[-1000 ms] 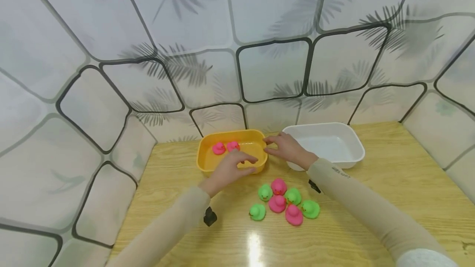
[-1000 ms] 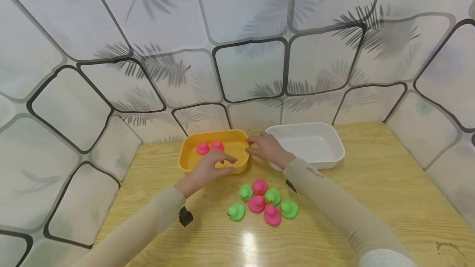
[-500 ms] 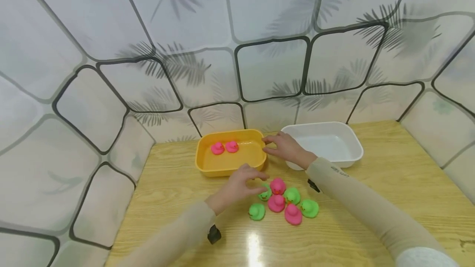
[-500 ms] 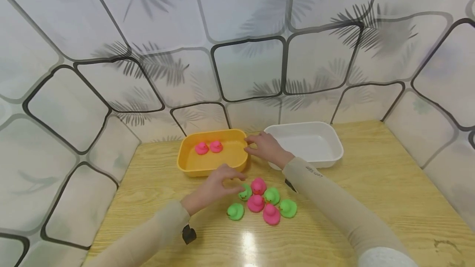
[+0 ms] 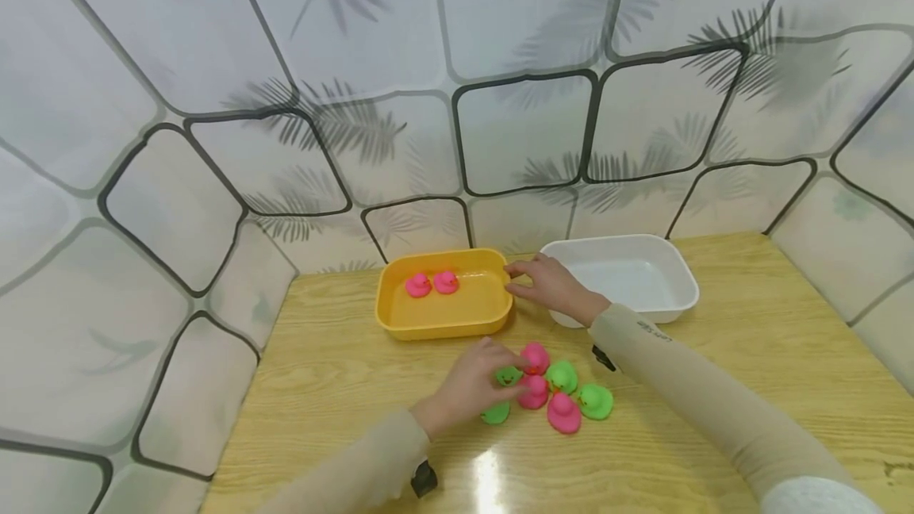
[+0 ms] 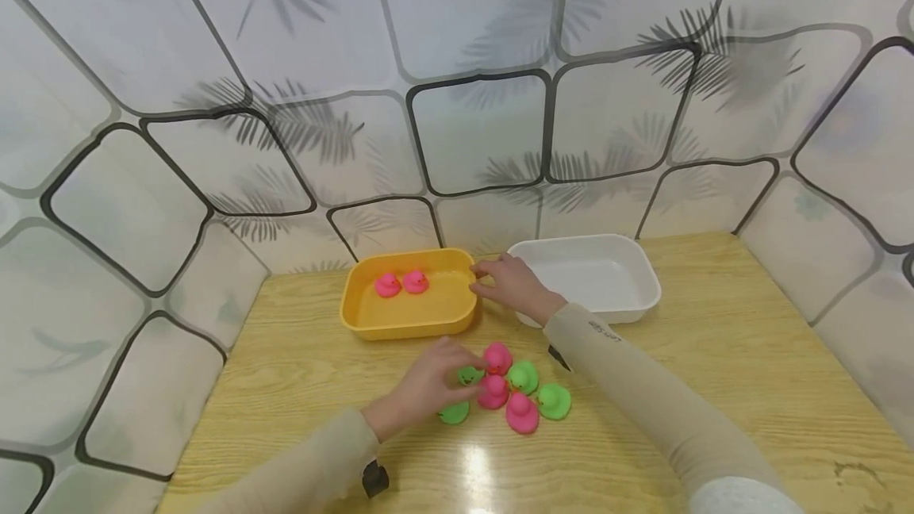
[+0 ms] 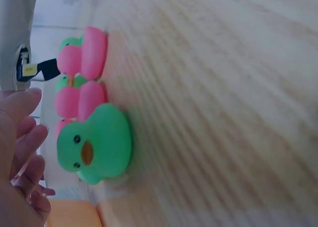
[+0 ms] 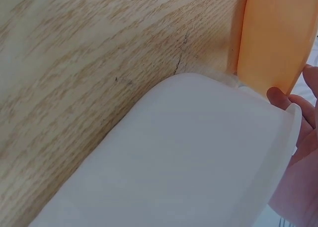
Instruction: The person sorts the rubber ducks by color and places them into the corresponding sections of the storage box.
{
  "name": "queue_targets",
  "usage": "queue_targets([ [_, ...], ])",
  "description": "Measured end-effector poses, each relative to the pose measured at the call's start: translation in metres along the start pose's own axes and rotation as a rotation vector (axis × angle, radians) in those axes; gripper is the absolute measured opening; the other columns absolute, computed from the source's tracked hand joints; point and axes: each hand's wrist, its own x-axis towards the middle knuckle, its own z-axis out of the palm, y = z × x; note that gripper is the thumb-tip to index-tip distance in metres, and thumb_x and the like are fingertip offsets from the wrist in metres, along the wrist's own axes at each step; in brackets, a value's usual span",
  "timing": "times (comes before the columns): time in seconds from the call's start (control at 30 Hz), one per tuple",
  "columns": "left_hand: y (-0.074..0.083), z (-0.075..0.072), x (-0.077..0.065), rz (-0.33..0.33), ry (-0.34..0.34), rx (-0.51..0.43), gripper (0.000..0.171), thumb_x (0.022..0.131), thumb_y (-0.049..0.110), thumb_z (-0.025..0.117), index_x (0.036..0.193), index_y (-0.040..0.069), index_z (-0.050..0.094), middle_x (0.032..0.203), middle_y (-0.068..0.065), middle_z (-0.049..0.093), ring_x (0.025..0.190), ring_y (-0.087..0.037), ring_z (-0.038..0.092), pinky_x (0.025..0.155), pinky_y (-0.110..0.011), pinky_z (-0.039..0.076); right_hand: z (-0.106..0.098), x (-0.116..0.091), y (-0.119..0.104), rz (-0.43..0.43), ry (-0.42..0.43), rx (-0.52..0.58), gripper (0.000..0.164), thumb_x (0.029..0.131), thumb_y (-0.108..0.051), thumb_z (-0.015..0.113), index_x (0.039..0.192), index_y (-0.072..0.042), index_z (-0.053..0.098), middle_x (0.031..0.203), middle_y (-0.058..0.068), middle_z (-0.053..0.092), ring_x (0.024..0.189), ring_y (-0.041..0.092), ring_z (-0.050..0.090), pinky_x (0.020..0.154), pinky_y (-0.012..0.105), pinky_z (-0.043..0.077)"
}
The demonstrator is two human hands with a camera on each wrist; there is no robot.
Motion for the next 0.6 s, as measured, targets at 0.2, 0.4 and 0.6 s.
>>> queue_targets([
  [0.2, 0.004, 0.005, -0.002, 0.023, 0.044, 0.028, 0.031, 0.091, 0.027, 0.083, 0.118, 0.014, 0.079, 0.113, 0.003, 0.078, 0.095, -0.012, 0.06, 0.085, -0.023, 0.043, -0.001, 0.001, 0.001, 0.012, -0.008, -0.005, 0.043, 0.101, -0.032, 0.07, 0.133, -0.005, 0.069, 0.125, 0.01, 0.074, 0.106, 0.033, 0.061, 0.095, 0.05, 0.049],
  [0.4, 0.005, 0.011, -0.003, 0.074, 0.062, 0.074, 0.034, 0.089, 0.026, 0.085, 0.12, 0.012, 0.078, 0.114, 0.002, 0.078, 0.097, -0.013, 0.064, 0.088, -0.024, 0.046, -0.001, 0.0, 0.0, 0.019, -0.013, -0.001, 0.044, 0.101, -0.032, 0.069, 0.135, -0.004, 0.067, 0.126, 0.011, 0.074, 0.108, 0.033, 0.06, 0.096, 0.05, 0.049],
  [0.6, 0.009, 0.014, -0.003, 0.057, 0.05, 0.101, 0.038, 0.088, 0.027, 0.086, 0.122, 0.013, 0.077, 0.113, 0.002, 0.077, 0.095, -0.014, 0.061, 0.088, -0.023, 0.046, -0.002, -0.002, -0.003, 0.025, -0.017, 0.022, 0.044, 0.102, -0.031, 0.069, 0.136, -0.004, 0.066, 0.127, 0.012, 0.073, 0.109, 0.034, 0.06, 0.097, 0.051, 0.048],
])
